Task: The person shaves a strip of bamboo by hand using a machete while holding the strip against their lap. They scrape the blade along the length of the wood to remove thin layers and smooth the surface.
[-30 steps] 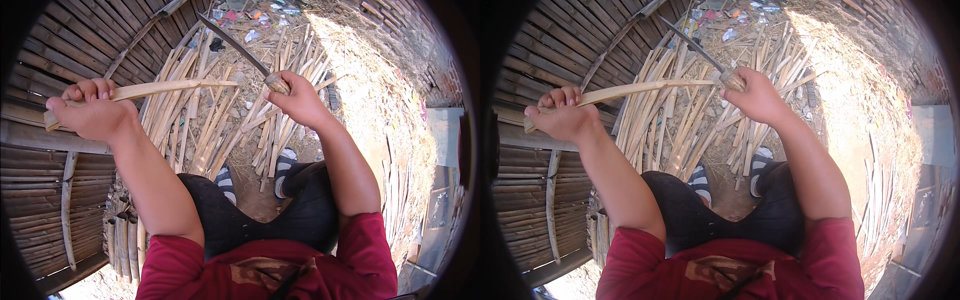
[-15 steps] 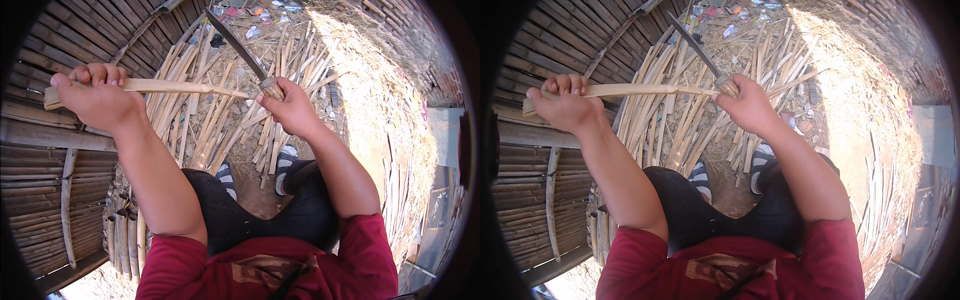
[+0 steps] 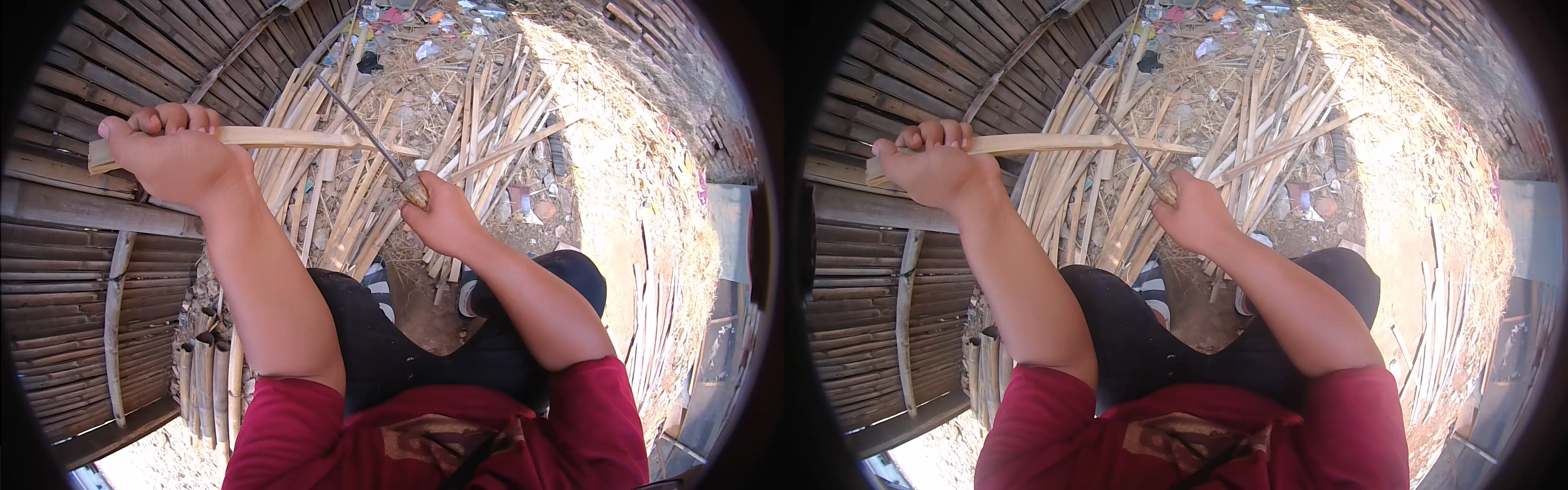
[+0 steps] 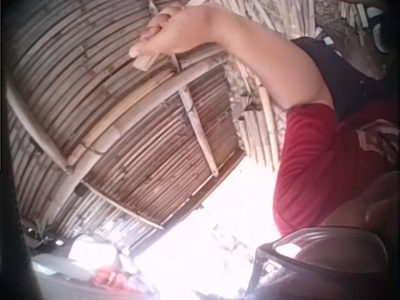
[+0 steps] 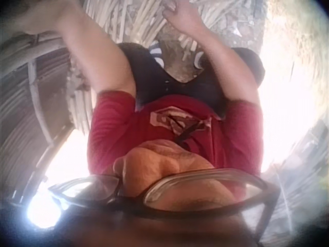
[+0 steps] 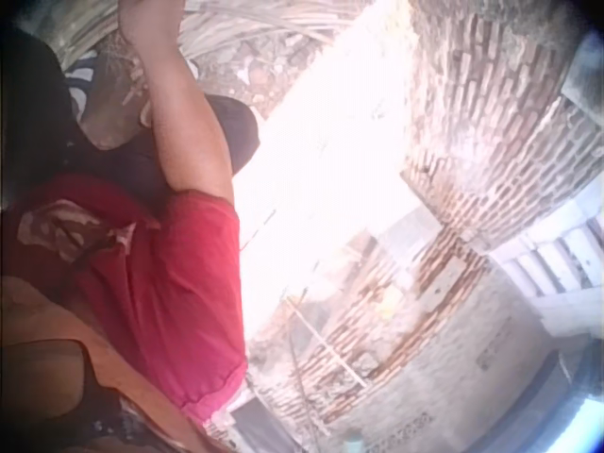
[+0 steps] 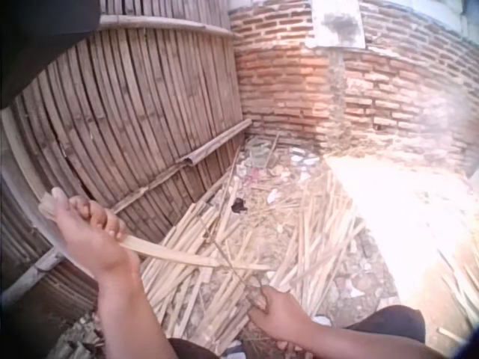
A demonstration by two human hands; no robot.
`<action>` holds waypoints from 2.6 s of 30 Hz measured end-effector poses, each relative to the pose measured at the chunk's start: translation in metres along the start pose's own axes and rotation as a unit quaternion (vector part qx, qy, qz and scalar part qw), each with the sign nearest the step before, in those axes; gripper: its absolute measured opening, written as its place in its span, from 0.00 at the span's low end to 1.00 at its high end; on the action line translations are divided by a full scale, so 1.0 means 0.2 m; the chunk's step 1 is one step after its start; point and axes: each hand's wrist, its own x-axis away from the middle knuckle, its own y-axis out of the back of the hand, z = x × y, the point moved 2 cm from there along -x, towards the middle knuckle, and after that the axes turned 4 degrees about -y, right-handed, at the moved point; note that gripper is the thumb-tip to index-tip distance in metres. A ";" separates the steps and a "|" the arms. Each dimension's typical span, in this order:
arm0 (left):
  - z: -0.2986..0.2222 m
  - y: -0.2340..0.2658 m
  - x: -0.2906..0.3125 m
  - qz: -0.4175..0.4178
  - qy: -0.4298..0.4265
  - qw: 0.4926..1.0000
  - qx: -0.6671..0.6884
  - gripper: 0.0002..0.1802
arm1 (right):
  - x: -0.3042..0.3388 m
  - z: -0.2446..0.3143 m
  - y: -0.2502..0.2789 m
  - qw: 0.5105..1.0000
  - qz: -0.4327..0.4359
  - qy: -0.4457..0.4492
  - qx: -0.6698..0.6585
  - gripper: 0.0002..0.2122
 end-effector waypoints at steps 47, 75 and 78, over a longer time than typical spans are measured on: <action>0.05 0.01 0.03 -0.035 0.033 0.999 0.022 0.22 | 0.04 0.01 0.01 0.999 -0.001 -0.043 -0.007 0.19; -0.19 0.04 0.00 0.028 -0.116 0.992 -0.037 0.20 | -0.03 -0.04 0.31 0.942 -0.114 -0.088 -0.303 0.12; -0.18 0.04 0.01 0.030 -0.118 0.992 -0.041 0.20 | -0.02 -0.03 0.28 0.949 -0.080 -0.085 -0.292 0.13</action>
